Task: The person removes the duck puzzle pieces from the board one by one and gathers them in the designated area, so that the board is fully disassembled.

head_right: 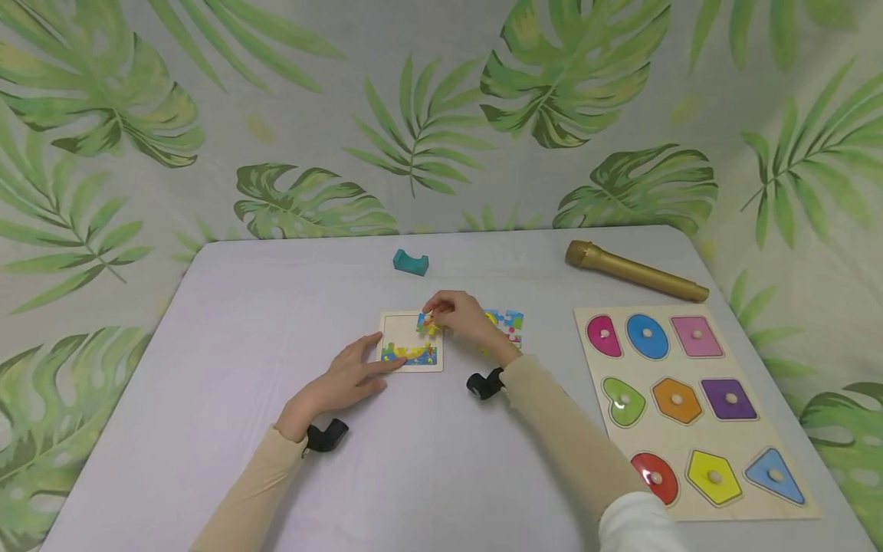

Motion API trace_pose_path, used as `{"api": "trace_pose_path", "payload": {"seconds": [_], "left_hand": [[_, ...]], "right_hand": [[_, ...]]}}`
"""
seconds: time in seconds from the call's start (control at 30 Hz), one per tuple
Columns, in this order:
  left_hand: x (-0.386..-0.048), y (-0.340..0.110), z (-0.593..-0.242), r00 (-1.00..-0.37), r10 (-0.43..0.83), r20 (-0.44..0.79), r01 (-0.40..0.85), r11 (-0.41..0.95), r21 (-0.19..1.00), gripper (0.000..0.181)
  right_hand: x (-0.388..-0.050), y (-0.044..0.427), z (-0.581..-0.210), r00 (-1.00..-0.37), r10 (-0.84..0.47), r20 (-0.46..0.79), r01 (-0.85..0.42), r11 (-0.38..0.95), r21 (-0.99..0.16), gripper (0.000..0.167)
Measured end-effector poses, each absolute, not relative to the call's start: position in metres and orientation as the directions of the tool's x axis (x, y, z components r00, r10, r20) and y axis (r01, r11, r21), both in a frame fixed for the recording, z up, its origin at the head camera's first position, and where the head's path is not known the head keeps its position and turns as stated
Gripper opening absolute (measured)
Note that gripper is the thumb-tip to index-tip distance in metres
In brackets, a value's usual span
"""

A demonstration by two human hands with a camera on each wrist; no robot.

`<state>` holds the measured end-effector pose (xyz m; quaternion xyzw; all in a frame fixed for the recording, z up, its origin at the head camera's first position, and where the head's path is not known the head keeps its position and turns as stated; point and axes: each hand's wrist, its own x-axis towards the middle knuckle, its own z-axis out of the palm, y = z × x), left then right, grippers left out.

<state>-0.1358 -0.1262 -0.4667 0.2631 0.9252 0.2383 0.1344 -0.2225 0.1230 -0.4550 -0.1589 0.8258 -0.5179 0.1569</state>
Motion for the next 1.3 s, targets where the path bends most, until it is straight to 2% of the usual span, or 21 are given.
{"api": "trace_pose_path", "payload": {"seconds": [0.27, 0.57, 0.77, 0.9, 1.1, 1.3], "left_hand": [[-0.131, -0.125, -0.466, -0.818, 0.57, -0.081, 0.45, 0.721, 0.527, 0.04], [-0.13, -0.126, -0.469, -0.81, 0.582, -0.075, 0.464, 0.713, 0.526, 0.042], [-0.13, -0.126, -0.469, -0.811, 0.58, -0.076, 0.459, 0.712, 0.531, 0.042], [-0.13, -0.125, -0.468, -0.812, 0.578, -0.076, 0.458, 0.713, 0.53, 0.041], [-0.131, -0.122, -0.468, -0.819, 0.571, -0.061, 0.463, 0.72, 0.518, 0.04], [-0.128, -0.118, -0.465, -0.811, 0.582, -0.054, 0.469, 0.703, 0.535, 0.04]], "right_hand": [[-0.222, 0.169, -0.451, -0.905, -0.383, -0.186, -0.019, 0.471, -0.882, 0.019], [-0.221, 0.186, -0.457, -0.893, -0.412, -0.179, -0.053, 0.492, -0.869, 0.022], [-0.22, 0.181, -0.462, -0.878, -0.453, -0.156, -0.129, 0.537, -0.833, 0.023], [-0.215, 0.176, -0.461, -0.876, -0.466, -0.123, -0.2, 0.584, -0.787, 0.017], [-0.209, 0.17, -0.46, -0.857, -0.516, -0.002, -0.361, 0.603, -0.712, 0.014], [-0.207, 0.165, -0.461, -0.867, -0.498, 0.022, -0.369, 0.611, -0.701, 0.012]]}}
